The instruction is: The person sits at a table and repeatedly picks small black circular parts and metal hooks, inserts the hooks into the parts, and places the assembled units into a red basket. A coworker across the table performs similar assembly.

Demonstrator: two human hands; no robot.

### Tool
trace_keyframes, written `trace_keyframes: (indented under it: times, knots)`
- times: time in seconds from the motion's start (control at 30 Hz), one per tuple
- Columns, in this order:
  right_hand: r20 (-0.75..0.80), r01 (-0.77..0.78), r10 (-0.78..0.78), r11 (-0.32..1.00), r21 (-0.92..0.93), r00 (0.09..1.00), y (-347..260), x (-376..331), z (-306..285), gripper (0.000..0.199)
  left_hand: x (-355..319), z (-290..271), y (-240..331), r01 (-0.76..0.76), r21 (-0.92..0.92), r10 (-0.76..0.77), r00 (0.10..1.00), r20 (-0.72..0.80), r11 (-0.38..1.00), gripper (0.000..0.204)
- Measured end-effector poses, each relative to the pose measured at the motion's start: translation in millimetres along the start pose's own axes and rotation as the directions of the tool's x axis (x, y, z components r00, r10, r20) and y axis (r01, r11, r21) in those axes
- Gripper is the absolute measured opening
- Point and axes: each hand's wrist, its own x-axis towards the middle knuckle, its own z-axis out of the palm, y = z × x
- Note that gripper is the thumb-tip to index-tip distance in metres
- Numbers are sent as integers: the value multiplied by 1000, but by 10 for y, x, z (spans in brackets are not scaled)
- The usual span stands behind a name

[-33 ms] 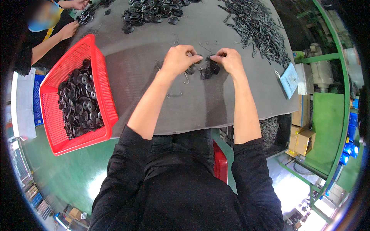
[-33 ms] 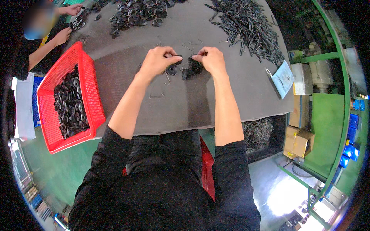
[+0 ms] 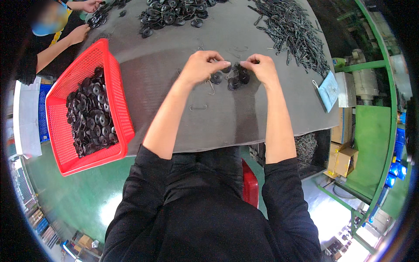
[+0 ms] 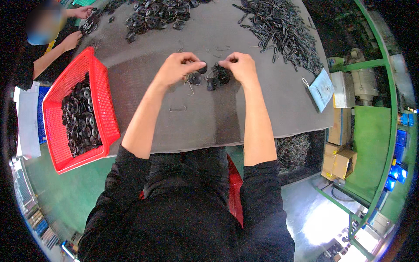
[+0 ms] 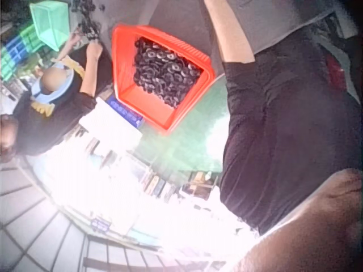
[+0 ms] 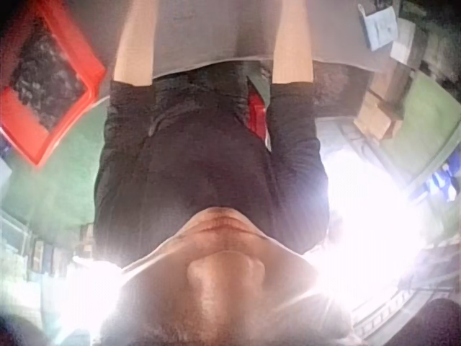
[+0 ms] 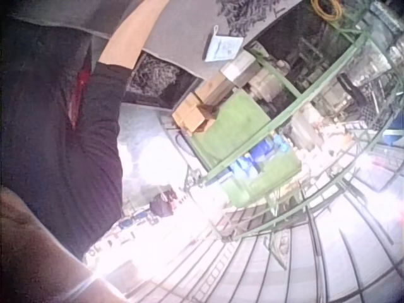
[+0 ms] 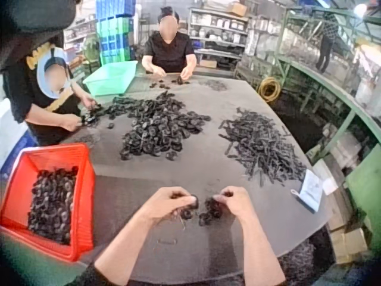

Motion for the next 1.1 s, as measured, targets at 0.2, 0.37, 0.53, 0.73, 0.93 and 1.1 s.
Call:
trace_keyframes:
  times: [0.2,0.37,0.53,0.73,0.93,1.1]
  knots:
    - [-112,-20,15,999,-48,994,-5,-79,41,32,-228,-164,-213,208,-857,-60,977,204,472,28]
    - [-11,17,-18,996,-87,1000,-108,-14,116,30,-246,101,-196,323,-923,-117,945,304,210,25]
    - [178,-191,77,546,816,981,-61,-267,-250,18,-306,270,-97,168,-585,-107,985,138,794,22]
    - [154,-158,39,376,913,987,127,-563,-238,13,-404,704,-22,-213,639,342,936,-84,739,37]
    - [-125,106,-56,892,440,991,9,-757,-12,14,-311,643,-82,-227,452,315,940,-129,863,27]
    - [-243,334,-338,941,-58,909,-218,-930,163,19,-290,454,35,12,171,-4,999,-49,985,34]
